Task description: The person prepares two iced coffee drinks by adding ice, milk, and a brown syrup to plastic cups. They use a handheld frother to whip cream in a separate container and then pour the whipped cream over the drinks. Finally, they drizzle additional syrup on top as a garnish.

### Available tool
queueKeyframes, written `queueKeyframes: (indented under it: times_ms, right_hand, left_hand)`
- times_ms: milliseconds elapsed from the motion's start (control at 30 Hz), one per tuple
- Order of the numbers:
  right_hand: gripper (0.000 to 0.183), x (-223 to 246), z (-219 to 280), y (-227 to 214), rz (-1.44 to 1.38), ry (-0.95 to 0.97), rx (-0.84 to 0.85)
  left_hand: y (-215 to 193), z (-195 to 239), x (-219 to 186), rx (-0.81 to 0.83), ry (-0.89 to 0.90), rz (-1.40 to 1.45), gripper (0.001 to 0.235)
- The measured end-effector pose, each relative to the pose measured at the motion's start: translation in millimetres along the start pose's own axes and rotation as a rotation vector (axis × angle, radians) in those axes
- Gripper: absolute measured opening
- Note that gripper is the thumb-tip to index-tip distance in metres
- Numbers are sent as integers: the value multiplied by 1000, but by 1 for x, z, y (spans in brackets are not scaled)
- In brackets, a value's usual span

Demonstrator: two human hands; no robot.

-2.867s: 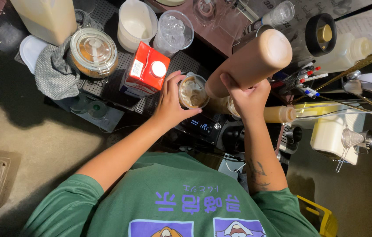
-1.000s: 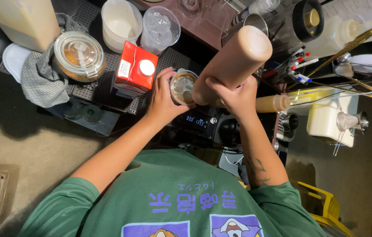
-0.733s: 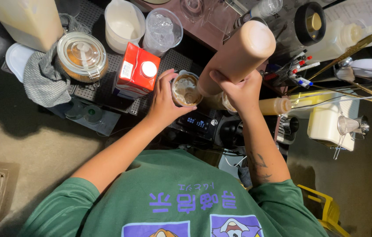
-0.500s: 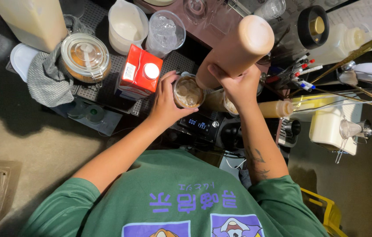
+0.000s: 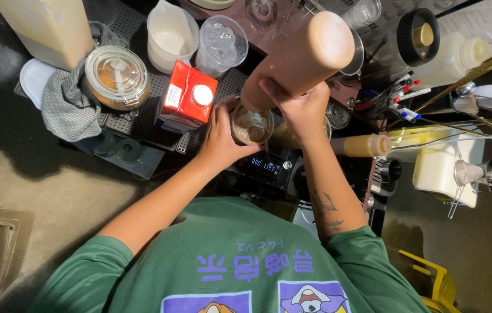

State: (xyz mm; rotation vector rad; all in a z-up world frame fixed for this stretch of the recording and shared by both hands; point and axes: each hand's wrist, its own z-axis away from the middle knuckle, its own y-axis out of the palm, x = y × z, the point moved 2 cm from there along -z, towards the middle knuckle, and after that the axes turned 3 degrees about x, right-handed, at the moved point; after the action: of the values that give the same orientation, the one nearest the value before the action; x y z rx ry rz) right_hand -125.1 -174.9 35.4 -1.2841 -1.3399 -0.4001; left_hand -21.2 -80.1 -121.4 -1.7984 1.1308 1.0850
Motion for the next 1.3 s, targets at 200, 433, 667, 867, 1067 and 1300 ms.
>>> queueKeyframes:
  times_ms: [200,433,667,867,1067,1300]
  right_hand:
    - [27,-3,6,10,-154,4,20]
    - [24,0,18,5,-167,80,57]
    - [27,7,34,-18,43,117,117]
    - [33,13,37,-40,116,111,106]
    - [37,3,27,-52,138,106,16]
    - [40,1,2,-44,105,67,-24]
  left_hand:
    - [1,2,1,18,-53,1,119]
    - [2,1,-1,-29,6,-35,116]
    - [2,2,-3,-90,106,-46,111]
    - [0,-1,-6,-58,93,-36,109]
    - [-1,-4,-9,-20,63,-53,107]
    - [0,-8,-9,-7,61,-64,109]
